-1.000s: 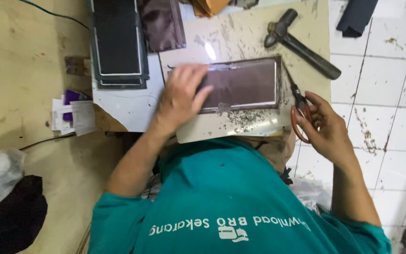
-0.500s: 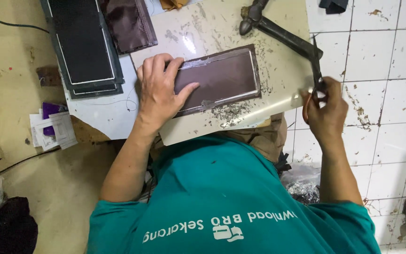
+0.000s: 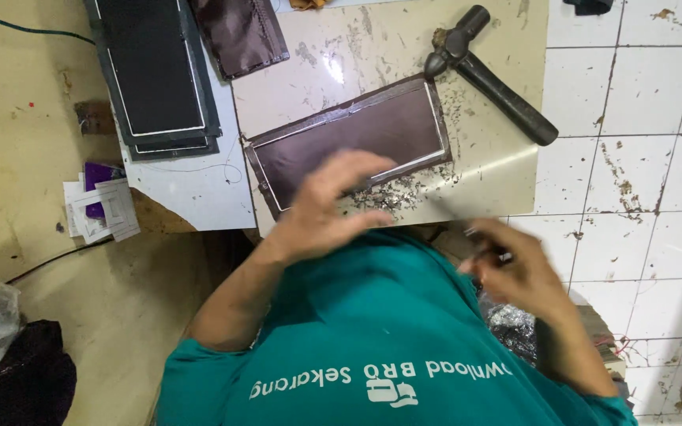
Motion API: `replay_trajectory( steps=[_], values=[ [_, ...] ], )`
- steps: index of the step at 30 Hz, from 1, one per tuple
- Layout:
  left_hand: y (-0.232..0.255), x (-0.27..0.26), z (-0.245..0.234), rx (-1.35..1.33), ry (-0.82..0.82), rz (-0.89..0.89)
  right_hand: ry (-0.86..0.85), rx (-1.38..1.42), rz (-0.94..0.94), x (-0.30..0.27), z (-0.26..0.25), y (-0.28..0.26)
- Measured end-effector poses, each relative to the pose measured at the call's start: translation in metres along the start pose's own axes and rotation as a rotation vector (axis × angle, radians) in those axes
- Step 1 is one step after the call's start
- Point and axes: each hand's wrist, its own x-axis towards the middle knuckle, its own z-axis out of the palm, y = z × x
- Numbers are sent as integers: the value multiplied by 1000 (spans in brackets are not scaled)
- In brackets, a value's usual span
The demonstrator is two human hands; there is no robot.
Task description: Assembling a leather wallet by hammering seams and folding the material on a workshop table
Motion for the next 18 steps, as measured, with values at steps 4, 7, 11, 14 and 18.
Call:
replay_trajectory(
  steps=[4, 7, 11, 14, 18],
  values=[
    [0, 2, -10, -270, -208, -44, -346, 200, -57, 28, 19, -12],
    [-17, -2, -33, -311, -144, -77, -537, 384, 10, 31, 24, -11],
    [-45, -1, -68, 327, 173, -29, -575, 469, 124, 26, 21, -4],
    [-54, -3, -70, 758, 221, -5, -558, 450, 187, 24, 21, 0],
    [-52, -16, -55, 1023, 243, -39, -574, 348, 223, 23, 19, -1]
  ],
)
